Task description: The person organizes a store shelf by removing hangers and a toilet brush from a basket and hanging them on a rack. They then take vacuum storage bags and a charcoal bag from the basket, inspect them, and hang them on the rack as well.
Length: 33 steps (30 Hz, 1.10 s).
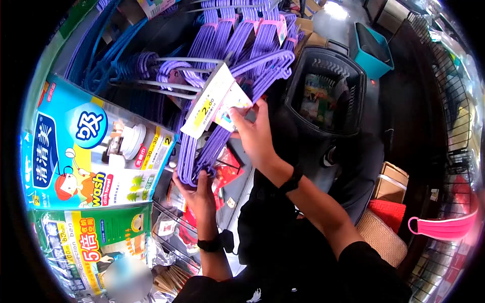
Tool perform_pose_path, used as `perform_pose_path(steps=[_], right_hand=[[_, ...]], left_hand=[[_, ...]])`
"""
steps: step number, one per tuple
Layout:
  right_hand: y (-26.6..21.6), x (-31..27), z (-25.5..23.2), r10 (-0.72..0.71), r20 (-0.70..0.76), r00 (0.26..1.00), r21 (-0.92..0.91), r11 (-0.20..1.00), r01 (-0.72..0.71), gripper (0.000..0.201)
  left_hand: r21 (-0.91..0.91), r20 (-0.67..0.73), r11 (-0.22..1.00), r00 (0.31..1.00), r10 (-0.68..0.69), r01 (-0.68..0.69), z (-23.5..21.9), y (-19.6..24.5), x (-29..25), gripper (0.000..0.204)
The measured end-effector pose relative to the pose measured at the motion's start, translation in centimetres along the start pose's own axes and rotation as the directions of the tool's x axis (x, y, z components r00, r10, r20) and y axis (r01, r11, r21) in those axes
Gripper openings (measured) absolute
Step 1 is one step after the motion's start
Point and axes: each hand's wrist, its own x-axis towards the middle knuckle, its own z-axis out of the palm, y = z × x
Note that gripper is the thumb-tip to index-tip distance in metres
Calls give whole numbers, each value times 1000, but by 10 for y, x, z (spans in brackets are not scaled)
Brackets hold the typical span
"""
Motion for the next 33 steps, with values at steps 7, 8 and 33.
perform_pose_path(steps=[7, 8, 33], right_hand=[[4, 34, -4, -282, 61, 958, -132, 949, 287, 64], [5, 41, -4, -284, 82, 955, -126, 948, 292, 65], [9, 65, -58, 238, 322, 916, -660, 751, 36, 40]], left_hand=[[-77, 54, 996, 998, -45, 49, 20, -24, 8, 53], [-85, 19, 995, 999, -47, 48, 23, -29, 12, 55], [326, 317, 935, 916, -246, 138, 76, -37, -13, 22]])
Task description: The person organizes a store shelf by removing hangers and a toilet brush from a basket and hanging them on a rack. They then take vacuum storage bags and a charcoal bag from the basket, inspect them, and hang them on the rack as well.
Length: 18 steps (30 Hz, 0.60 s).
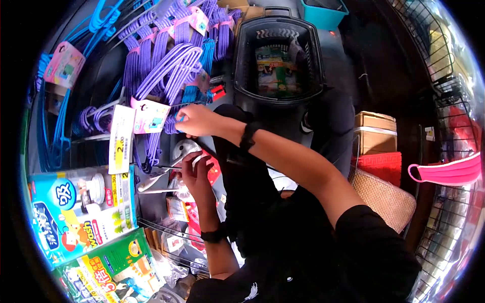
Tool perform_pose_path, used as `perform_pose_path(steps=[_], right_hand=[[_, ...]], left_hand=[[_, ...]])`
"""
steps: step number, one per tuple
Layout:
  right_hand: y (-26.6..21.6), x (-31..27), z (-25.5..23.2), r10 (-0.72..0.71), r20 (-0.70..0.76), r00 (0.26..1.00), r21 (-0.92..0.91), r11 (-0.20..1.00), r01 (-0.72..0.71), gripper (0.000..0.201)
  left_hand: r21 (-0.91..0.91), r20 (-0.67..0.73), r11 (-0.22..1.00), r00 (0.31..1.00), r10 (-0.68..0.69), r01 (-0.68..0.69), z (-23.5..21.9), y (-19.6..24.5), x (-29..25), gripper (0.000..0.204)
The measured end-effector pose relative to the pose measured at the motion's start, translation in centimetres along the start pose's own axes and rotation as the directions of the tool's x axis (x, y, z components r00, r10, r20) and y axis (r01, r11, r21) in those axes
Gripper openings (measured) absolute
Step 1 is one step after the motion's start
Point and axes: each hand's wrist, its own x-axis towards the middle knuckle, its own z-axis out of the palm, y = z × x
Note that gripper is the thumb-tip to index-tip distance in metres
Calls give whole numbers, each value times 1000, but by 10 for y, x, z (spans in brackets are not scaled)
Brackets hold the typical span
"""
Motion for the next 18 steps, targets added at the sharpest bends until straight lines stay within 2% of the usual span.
perform_pose_path(steps=[3, 4, 6, 8, 10, 11, 13, 14, 16, 18], right_hand=[[8, -14, -38, -87, 54, 995, -62, 994, 91, 33], [-7, -27, -58, -68, 31, 997, -98, 993, 70, 27], [-15, -36, -100, -107, 18, 994, -58, 993, 107, 25], [-31, -45, -144, -119, -78, 990, -50, 992, 115, 26], [-37, -49, -185, -51, -175, 983, 65, 996, 63, 29], [-36, -47, -205, -39, -237, 971, 13, 999, 43, 29], [-24, -38, -242, -46, -364, 930, -46, 998, 31, 28], [-17, -33, -259, -66, -429, 901, -59, 997, 45, 26], [-3, -22, -289, 33, -506, 862, -50, 997, -67, 28], [26, -2, -313, 86, -566, 820, -70, 986, -152, 29]], left_hand=[[108, 168, 992, 984, 54, -73, 23, 7, 9, 16], [157, 236, 980, 968, 85, -124, 35, 13, 14, 16], [241, 369, 943, 920, 132, -232, 62, 25, 25, 15], [330, 472, 886, 870, 142, -324, 94, 43, 37, 14], [383, 571, 845, 815, 102, -374, 126, 63, 51, 16], [374, 609, 837, 786, 104, -400, 138, 71, 61, 17], [354, 679, 821, 727, 104, -448, 161, 84, 82, 18], [376, 707, 766, 696, 127, -522, 171, 92, 97, 19], [390, 739, 731, 663, 114, -560, 191, 107, 126, 21], [349, 790, 666, 589, 170, -659, 212, 116, 155, 24]])
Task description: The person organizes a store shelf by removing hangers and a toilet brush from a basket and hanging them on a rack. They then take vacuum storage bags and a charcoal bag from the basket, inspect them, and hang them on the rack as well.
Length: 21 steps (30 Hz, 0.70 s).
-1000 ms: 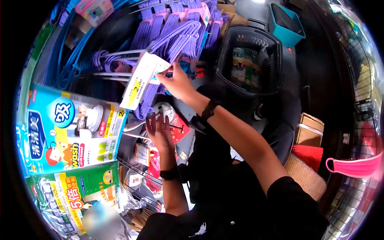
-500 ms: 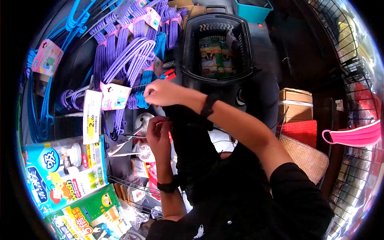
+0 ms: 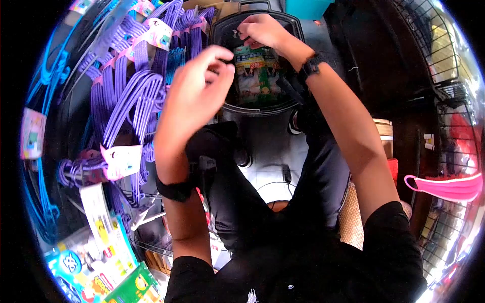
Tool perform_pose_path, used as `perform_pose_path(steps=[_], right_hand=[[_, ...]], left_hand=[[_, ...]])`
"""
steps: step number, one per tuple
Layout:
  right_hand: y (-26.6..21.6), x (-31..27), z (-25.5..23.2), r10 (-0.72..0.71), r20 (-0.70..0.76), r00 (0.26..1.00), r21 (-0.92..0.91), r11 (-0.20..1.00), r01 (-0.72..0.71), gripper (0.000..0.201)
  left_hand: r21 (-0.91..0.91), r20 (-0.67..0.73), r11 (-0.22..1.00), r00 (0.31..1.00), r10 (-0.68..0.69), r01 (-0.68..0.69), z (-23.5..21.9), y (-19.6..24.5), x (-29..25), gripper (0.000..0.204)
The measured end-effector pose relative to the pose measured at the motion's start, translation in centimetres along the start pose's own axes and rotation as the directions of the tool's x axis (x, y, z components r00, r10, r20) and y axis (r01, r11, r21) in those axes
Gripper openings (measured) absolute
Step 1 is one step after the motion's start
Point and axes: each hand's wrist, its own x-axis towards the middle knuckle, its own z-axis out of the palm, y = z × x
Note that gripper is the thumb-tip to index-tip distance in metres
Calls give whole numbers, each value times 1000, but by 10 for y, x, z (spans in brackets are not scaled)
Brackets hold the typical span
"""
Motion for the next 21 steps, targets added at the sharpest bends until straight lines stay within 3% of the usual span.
perform_pose_path(steps=[3, 4, 6, 8, 10, 11, 13, 14, 18, 21], right_hand=[[63, 48, 2, 143, 64, 988, 46, 988, -146, 29], [105, 72, 14, 160, -21, 987, 46, 986, -159, 29], [176, 103, 19, 239, 0, 971, -183, 955, -234, 37], [196, 82, 34, 440, -46, 897, -38, 896, -442, 38], [238, 83, 44, 552, -14, 834, -86, 830, -551, 39], [266, 80, 54, 536, -52, 843, -151, 830, -537, 39], [309, 76, 68, 486, -126, 865, -278, 820, -501, 41], [315, 75, 65, 612, -17, 790, -309, 749, -587, 44], [350, 79, 88, 638, -12, 770, -192, 754, -628, 47], [331, 83, 85, 734, 43, 678, -95, 679, -728, 34]], left_hand=[[-166, 64, 986, 998, -8, 18, 15, -48, 68, 27], [-213, 63, 976, 998, -31, 44, 26, -64, 88, 27], [-287, 107, 941, 982, -157, 182, 56, -108, 118, 26], [-136, 18, 991, 1000, 18, -16, 96, -207, 142, 33], [298, 125, 922, 947, -295, 248, 103, -197, 133, 34], [475, 231, 823, 858, -459, 312, 104, -207, 127, 41], [396, 356, 882, 843, -402, 254, 99, -215, 119, 42], [356, 413, 908, 834, -366, 222, 93, -211, 116, 43], [396, 303, 889, 882, -362, 229, 84, -211, 121, 43], [317, 282, 915, 897, -341, 249, 81, -200, 123, 41]])
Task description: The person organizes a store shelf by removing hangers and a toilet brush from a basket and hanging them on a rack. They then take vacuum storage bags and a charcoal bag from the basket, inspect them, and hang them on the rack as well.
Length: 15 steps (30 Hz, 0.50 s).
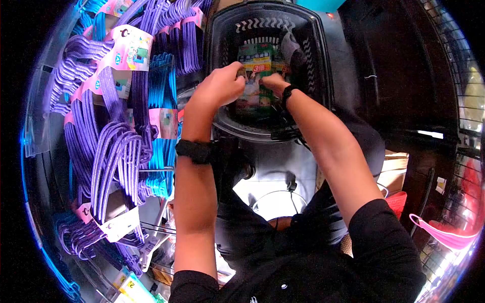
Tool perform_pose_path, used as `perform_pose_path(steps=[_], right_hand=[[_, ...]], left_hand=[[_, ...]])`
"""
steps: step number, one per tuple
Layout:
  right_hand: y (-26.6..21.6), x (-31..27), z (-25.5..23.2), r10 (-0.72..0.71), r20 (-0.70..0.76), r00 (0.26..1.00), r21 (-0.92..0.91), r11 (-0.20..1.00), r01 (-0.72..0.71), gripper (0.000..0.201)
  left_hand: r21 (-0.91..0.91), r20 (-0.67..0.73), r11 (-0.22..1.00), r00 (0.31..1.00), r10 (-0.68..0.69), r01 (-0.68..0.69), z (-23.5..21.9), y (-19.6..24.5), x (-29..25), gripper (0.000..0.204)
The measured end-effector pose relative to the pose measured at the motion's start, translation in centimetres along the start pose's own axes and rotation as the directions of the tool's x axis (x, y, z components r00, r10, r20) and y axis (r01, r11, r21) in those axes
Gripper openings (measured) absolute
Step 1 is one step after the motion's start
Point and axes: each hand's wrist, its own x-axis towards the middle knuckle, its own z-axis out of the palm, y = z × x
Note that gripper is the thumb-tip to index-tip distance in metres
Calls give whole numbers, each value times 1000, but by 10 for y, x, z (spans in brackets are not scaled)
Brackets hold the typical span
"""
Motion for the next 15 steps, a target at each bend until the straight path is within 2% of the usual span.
perform_pose_path(steps=[3, 6, 8, 10, 11, 12, 15], right_hand=[[-5, -7, 7, -119, -72, 990, 128, 983, 128, 33], [-20, -17, 3, -188, -110, 976, 6, 982, 190, 37], [-42, -51, -10, -229, -142, 963, -92, 972, 217, 37], [-66, -100, -30, -247, -207, 946, -65, 969, 239, 38], [-74, -117, -38, -260, -241, 935, -52, 965, 255, 38], [-74, -111, -43, -358, -327, 874, -87, 933, 350, 35], [-101, -197, -76, -447, -288, 847, 230, 826, 515, 30]], left_hand=[[4, 42, 1000, 999, 26, -27, 1, 2, 3, 41], [23, -10, 998, 998, 62, -61, 4, 2, 3, 38], [53, -109, 997, 992, 63, -58, 5, -2, 4, 34], [76, -253, 997, 967, 33, -14, 5, 2, 5, 34], [26, -301, 999, 953, 26, -19, 3, 4, 4, 34], [-25, -351, 999, 936, 14, -25, 0, 5, 3, 35], [-133, -501, 983, 864, 41, -123, -8, 16, -12, 33]])
